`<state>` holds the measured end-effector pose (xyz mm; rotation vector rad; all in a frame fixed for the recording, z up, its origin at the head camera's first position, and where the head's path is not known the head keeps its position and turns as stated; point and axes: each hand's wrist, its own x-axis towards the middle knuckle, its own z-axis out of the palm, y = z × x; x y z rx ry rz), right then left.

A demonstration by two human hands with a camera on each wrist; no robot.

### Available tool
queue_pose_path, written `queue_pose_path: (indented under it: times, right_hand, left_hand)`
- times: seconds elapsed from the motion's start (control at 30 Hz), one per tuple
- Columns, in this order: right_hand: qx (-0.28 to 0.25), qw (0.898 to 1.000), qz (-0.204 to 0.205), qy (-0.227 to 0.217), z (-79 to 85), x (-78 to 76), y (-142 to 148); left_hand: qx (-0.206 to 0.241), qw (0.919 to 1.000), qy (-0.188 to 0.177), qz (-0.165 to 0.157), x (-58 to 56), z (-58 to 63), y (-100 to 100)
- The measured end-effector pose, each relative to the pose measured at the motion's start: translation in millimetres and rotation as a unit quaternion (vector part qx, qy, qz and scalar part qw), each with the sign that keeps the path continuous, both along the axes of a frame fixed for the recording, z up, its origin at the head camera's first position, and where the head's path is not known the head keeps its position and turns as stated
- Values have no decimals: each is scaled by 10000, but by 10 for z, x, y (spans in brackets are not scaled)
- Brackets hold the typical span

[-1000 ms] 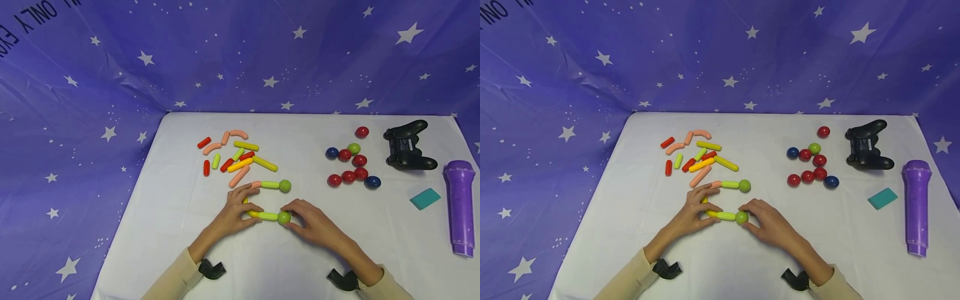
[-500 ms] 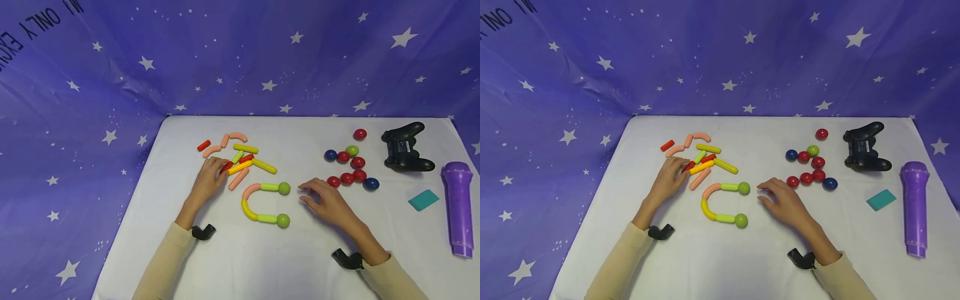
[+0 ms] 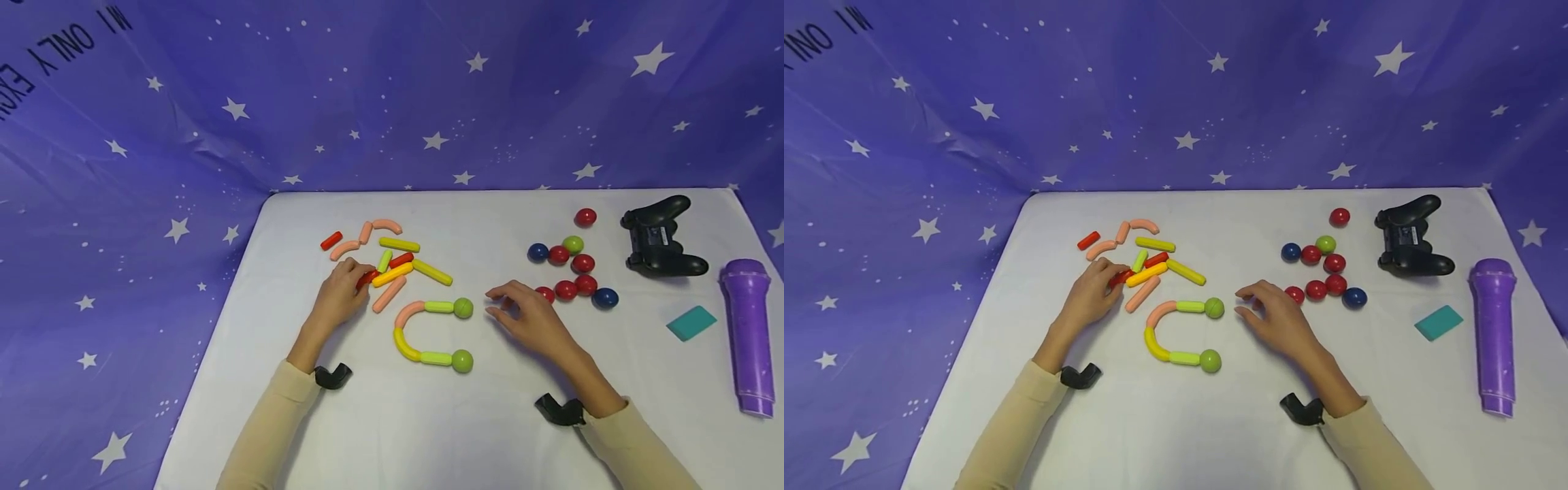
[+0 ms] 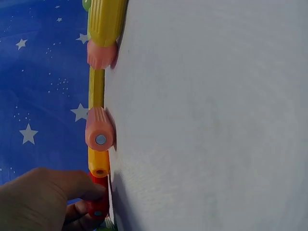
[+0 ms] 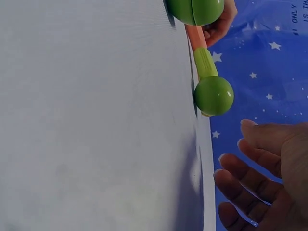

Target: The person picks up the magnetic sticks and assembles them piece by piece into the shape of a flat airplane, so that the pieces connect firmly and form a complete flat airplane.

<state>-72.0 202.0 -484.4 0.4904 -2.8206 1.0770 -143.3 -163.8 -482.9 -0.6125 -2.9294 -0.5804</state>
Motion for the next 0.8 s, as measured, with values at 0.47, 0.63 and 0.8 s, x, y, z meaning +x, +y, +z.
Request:
queue_pose_path:
  times: [0.47,0.63,0.8]
  right_hand:
    - [-60,9985,-380,-387,-120,13,-213]
    - [32,9976,-450,-523,-131,-3,-253]
    - [114,9974,-444,-562,-142,-14,-265]
  left_hand:
    - [2135,9766,-242,70,-2,161,120]
    - [2566,9637,-730,84,-20,127,198]
    - [3226,9231,-2088,159,-10,128,394]
